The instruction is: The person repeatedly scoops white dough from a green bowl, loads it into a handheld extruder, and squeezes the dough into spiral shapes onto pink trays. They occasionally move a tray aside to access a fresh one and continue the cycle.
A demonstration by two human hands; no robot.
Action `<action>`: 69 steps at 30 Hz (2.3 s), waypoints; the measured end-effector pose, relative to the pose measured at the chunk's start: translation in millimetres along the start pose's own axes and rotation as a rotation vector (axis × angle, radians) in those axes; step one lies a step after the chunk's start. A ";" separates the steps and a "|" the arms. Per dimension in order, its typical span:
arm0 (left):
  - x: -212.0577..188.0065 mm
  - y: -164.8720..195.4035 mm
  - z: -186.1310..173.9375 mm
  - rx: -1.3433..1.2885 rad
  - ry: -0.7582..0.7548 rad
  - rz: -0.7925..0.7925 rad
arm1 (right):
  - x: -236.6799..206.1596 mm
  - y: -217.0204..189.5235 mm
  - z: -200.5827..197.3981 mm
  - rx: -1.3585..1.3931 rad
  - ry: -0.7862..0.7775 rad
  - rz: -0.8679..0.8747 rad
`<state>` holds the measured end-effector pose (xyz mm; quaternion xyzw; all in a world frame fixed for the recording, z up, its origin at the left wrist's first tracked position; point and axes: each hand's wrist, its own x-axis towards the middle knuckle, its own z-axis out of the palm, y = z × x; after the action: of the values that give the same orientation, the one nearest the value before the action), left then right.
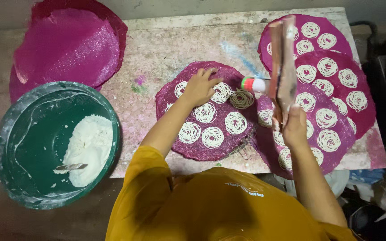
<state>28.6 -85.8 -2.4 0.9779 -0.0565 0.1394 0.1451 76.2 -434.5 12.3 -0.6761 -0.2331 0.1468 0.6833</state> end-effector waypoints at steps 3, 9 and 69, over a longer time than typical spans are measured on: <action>-0.8 -8.9 -6.3 0.052 0.070 -0.041 | -28.3 2.4 -14.5 -0.013 0.088 0.031; -16.1 -56.2 -26.9 -0.022 0.121 -0.492 | -89.0 15.0 -37.2 0.032 0.256 0.005; -289.3 72.4 -326.9 -0.315 -0.121 -0.059 | 19.5 -235.4 353.6 -0.447 -1.219 -1.325</action>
<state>-342.3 -36.5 233.9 0.9509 -0.0577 0.0654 0.2968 -117.1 -131.9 240.2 -0.3270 -0.9137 0.0082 0.2411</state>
